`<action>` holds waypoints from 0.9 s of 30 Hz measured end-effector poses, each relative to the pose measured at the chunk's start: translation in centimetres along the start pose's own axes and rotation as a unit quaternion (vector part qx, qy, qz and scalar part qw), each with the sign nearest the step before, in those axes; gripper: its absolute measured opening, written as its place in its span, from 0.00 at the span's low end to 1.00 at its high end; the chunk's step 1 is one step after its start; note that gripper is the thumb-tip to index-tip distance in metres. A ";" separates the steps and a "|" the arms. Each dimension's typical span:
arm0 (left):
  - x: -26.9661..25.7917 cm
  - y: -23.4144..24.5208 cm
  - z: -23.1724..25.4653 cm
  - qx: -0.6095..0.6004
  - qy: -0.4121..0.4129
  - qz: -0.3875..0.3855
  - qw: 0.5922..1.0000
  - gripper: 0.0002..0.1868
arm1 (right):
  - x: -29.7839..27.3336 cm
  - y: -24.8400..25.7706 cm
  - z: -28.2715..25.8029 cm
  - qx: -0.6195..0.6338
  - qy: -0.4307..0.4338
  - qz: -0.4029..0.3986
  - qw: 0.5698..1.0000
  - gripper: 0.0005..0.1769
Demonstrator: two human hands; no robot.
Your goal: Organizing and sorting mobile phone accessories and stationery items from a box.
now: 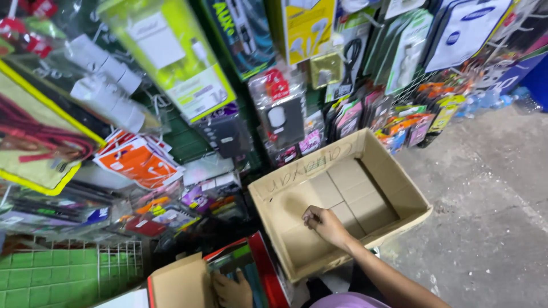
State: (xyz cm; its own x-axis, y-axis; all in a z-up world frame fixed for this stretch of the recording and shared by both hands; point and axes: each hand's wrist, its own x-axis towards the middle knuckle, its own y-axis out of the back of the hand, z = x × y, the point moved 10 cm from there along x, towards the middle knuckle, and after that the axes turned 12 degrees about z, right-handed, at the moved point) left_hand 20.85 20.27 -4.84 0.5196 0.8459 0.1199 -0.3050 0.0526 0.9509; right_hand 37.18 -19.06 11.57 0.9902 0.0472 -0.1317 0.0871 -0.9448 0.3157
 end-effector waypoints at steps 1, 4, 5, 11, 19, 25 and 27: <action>0.3 0.6 1.3 -0.002 0.000 0.001 1.000 0.49 | 0.5 0.9 -0.4 -0.001 0.003 0.001 1.000 0.05; -0.1 4.2 5.3 0.051 -0.015 0.037 0.998 0.46 | 1.8 4.2 -1.0 0.008 0.033 0.013 0.999 0.07; -0.6 6.4 7.4 -0.037 -0.030 0.060 0.997 0.43 | 2.3 5.7 -0.7 0.017 0.036 0.030 0.999 0.08; -5.6 14.4 21.1 -0.296 -0.154 0.190 0.923 0.33 | 9.7 16.4 3.4 0.052 0.092 0.107 0.989 0.09; -17.1 18.1 35.9 -0.419 -0.186 0.145 0.877 0.23 | 18.7 26.7 -0.3 0.048 0.207 0.137 0.968 0.10; -20.4 16.5 39.1 -0.430 -0.164 0.076 0.884 0.17 | 27.0 26.4 -3.5 0.160 0.196 0.091 0.963 0.30; -20.9 15.6 39.2 -0.447 -0.148 0.019 0.882 0.15 | 30.4 25.2 -1.8 0.189 0.191 0.083 0.960 0.42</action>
State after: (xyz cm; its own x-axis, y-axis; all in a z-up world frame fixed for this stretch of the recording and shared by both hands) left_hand 36.50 -17.38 18.69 0.6409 0.6870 0.3425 -0.7652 0.5363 0.3561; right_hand 69.72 -40.88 17.24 0.9614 -0.0660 0.2670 -0.0491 -0.9964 -0.0696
